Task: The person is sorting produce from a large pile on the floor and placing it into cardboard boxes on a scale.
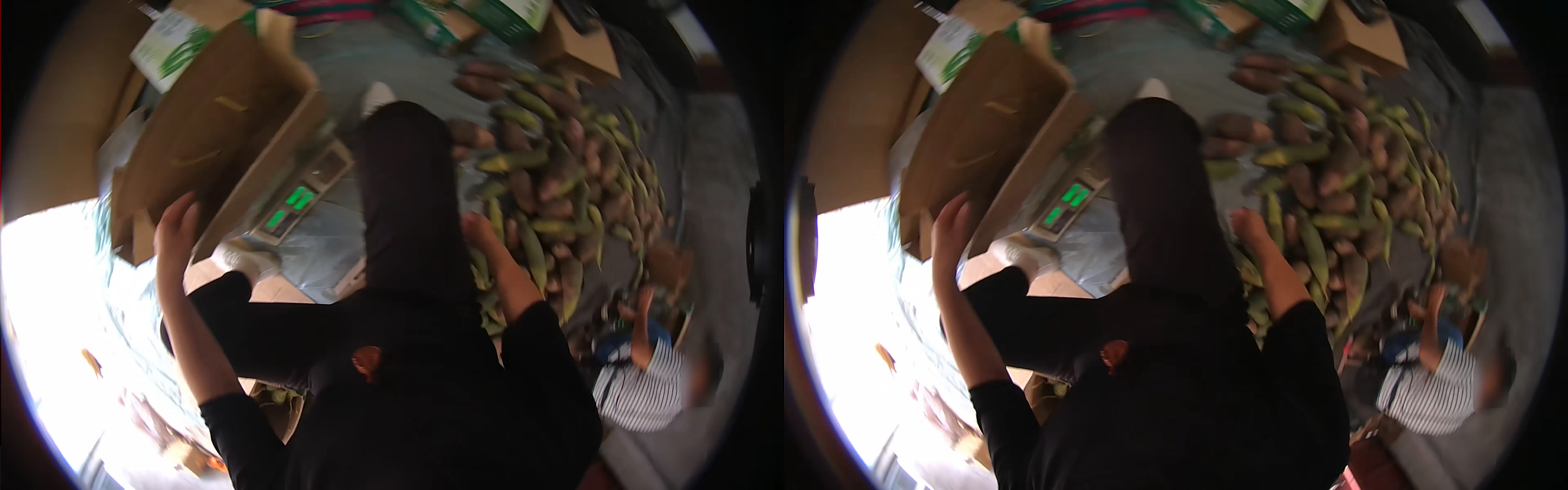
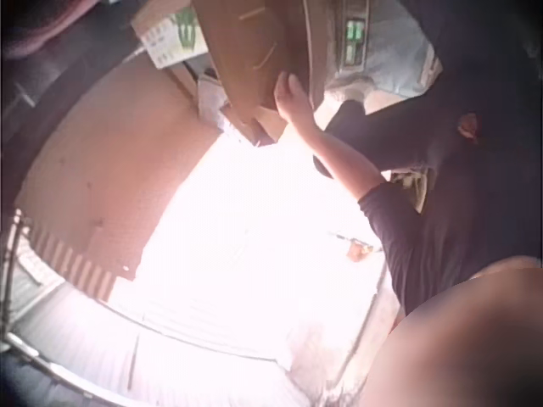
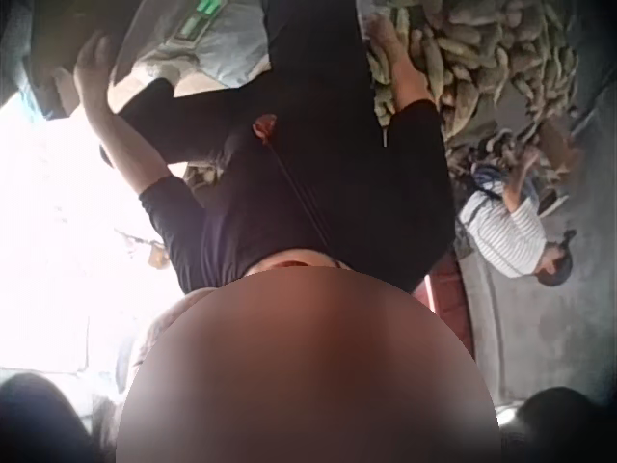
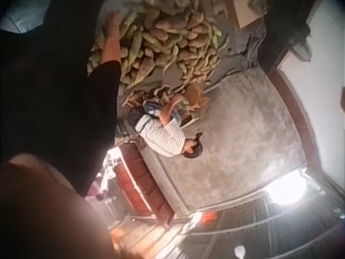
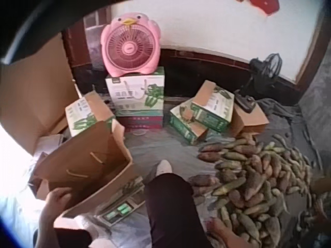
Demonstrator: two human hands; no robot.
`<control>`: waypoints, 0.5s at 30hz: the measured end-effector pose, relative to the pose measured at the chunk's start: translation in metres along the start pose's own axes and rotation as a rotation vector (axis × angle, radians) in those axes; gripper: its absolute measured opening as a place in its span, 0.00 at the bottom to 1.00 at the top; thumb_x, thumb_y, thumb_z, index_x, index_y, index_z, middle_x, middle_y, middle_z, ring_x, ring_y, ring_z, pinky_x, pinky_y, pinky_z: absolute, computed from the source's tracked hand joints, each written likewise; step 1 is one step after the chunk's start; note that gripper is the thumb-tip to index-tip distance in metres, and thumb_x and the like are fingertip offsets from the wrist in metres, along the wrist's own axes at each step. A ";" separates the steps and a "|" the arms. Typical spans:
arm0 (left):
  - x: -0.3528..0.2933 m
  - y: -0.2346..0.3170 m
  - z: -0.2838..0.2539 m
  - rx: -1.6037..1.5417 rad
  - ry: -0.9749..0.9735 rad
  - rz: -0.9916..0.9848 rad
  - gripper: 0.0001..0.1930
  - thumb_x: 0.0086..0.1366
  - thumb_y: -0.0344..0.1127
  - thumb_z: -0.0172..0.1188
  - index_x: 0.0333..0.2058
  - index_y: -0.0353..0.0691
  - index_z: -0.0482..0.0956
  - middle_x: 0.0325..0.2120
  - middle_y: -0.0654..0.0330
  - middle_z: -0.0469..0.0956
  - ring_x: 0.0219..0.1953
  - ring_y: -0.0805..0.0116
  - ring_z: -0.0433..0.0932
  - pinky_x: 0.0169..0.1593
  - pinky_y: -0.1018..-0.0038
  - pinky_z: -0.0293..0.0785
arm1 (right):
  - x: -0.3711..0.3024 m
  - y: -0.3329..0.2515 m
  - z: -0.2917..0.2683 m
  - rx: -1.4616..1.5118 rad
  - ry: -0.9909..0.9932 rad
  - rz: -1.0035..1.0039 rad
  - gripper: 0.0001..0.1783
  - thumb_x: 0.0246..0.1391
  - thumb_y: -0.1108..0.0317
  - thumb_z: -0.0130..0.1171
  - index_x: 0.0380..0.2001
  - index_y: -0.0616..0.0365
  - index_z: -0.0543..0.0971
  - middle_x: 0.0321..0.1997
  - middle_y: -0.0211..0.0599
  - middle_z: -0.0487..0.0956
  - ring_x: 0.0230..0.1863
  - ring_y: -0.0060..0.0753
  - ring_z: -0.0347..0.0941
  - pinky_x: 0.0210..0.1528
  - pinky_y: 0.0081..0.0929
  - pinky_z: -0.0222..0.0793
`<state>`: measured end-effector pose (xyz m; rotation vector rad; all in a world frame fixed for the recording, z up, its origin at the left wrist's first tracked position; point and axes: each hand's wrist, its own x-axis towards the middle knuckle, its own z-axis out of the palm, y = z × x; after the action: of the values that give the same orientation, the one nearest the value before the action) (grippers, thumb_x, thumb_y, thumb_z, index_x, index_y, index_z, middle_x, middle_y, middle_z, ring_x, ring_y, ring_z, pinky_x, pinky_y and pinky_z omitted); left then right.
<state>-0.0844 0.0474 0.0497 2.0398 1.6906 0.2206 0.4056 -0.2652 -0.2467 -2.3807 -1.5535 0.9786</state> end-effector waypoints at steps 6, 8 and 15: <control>-0.031 0.036 0.043 0.059 0.021 0.009 0.27 0.55 0.39 0.61 0.54 0.44 0.69 0.50 0.55 0.72 0.54 0.57 0.68 0.58 0.65 0.59 | -0.039 0.010 0.002 0.454 -0.100 0.386 0.11 0.46 0.73 0.54 0.35 0.59 0.78 0.23 0.34 0.76 0.21 0.27 0.73 0.23 0.27 0.68; -0.037 0.037 0.056 0.224 0.047 -0.006 0.29 0.53 0.39 0.62 0.55 0.47 0.68 0.50 0.56 0.72 0.55 0.56 0.67 0.59 0.64 0.56 | -0.053 0.008 0.002 0.571 -0.122 0.527 0.10 0.46 0.74 0.54 0.34 0.59 0.79 0.22 0.34 0.76 0.20 0.26 0.73 0.22 0.26 0.67; -0.028 0.000 0.075 0.339 0.138 -0.067 0.27 0.48 0.34 0.63 0.51 0.48 0.72 0.45 0.57 0.75 0.48 0.58 0.72 0.55 0.61 0.60 | -0.098 0.079 0.004 -0.118 -0.153 0.264 0.10 0.45 0.65 0.58 0.28 0.60 0.79 0.28 0.43 0.79 0.31 0.45 0.76 0.34 0.39 0.70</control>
<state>-0.0596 0.0016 -0.0104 2.2458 1.9917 0.0552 0.4385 -0.3870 -0.2414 -2.7040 -1.4028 1.1747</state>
